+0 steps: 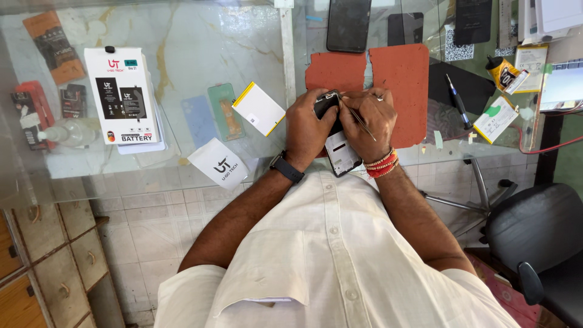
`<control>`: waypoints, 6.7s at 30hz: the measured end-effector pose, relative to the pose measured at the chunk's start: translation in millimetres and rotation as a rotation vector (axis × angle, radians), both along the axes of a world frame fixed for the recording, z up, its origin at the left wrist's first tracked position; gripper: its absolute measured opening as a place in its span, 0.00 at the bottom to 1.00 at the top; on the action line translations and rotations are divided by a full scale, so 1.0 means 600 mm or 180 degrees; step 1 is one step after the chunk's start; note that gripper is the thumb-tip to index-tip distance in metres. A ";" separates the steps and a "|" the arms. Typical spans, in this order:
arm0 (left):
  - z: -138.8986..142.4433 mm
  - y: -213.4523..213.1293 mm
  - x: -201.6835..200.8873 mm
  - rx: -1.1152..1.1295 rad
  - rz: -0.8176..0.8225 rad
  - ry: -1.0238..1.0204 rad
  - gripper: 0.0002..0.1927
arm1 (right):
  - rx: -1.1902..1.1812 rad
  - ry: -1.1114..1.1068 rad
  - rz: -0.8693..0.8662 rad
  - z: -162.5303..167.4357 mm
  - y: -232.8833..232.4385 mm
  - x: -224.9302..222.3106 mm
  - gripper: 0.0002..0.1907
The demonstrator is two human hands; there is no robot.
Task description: The person uses a metal prying tool to carefully pry open the back cover of a smartphone. They then lift the internal motherboard assembly and disconnect a ribbon cable. Finally, they apply adhesive from a small tube to the phone's frame.
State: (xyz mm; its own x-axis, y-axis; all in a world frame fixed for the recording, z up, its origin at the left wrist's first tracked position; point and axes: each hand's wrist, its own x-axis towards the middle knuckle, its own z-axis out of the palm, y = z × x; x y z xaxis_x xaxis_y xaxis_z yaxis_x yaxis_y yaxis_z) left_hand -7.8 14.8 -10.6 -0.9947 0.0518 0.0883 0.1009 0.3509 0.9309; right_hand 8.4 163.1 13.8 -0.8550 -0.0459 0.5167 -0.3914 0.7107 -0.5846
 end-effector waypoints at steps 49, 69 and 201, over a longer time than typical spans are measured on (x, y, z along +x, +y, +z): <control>0.012 0.002 0.003 0.0026 0.0005 -0.0092 0.17 | -0.0564 -0.0081 0.0163 -0.001 -0.003 0.003 0.05; 0.004 0.003 0.001 -0.0034 -0.0032 -0.0062 0.19 | -0.0391 -0.0012 0.0203 -0.005 -0.001 0.002 0.06; -0.001 -0.002 0.005 0.0018 -0.0024 0.0023 0.19 | -0.0241 -0.0101 0.0009 0.005 0.014 0.008 0.04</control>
